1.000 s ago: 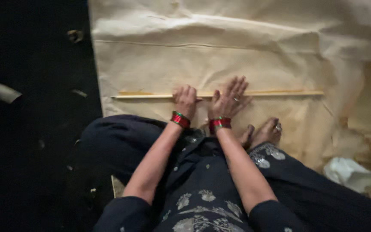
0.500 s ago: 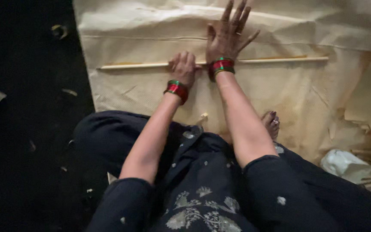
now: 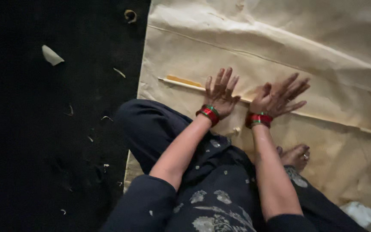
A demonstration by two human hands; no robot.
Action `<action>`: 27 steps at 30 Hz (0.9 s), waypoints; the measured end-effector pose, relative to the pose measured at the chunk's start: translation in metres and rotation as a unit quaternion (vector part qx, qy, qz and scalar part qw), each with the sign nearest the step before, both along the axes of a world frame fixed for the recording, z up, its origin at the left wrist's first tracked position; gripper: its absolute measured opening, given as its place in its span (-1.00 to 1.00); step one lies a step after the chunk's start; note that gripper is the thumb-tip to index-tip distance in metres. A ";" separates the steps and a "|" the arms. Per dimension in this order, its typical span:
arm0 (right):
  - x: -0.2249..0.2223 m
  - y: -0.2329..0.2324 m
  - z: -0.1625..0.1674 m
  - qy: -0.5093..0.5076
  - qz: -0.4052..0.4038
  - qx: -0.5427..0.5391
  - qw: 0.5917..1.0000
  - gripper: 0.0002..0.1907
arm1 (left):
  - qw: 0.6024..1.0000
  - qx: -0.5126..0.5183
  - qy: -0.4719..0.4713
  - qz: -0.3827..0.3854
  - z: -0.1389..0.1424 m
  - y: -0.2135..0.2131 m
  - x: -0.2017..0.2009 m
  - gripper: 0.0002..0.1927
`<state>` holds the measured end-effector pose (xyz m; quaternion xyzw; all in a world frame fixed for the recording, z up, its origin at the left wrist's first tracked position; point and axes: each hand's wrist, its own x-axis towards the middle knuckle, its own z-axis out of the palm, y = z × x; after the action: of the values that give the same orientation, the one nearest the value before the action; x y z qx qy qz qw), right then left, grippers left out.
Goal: The person sits on the floor and rolls kraft paper sheets around a thin wooden stick, aligning the stick along the sheet edge and pressing the paper flat. They smooth the rolled seam, work the stick along the sheet, and set finished rolled sheets aside with other completed rolls.
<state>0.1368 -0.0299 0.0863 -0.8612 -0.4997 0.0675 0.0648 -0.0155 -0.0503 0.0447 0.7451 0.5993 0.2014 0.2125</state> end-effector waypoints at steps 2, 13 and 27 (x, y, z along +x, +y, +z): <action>-0.015 0.009 -0.001 -0.006 0.005 -0.017 1.000 -0.19 | 1.000 -0.017 0.013 -0.014 0.012 0.012 -0.001 -0.18; -0.035 0.049 -0.003 -0.015 -0.002 -0.141 0.990 -0.12 | 0.995 0.090 0.004 0.042 0.025 0.106 0.019 -0.20; -0.047 0.134 0.026 -0.092 0.012 -0.257 0.962 -0.07 | 0.943 -0.210 0.250 0.060 0.050 0.213 0.013 -0.37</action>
<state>0.0893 0.1043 0.1128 -0.8454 -0.4794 0.1153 -0.2055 -0.0025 0.1632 0.0944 0.6722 0.7058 -0.1091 0.1952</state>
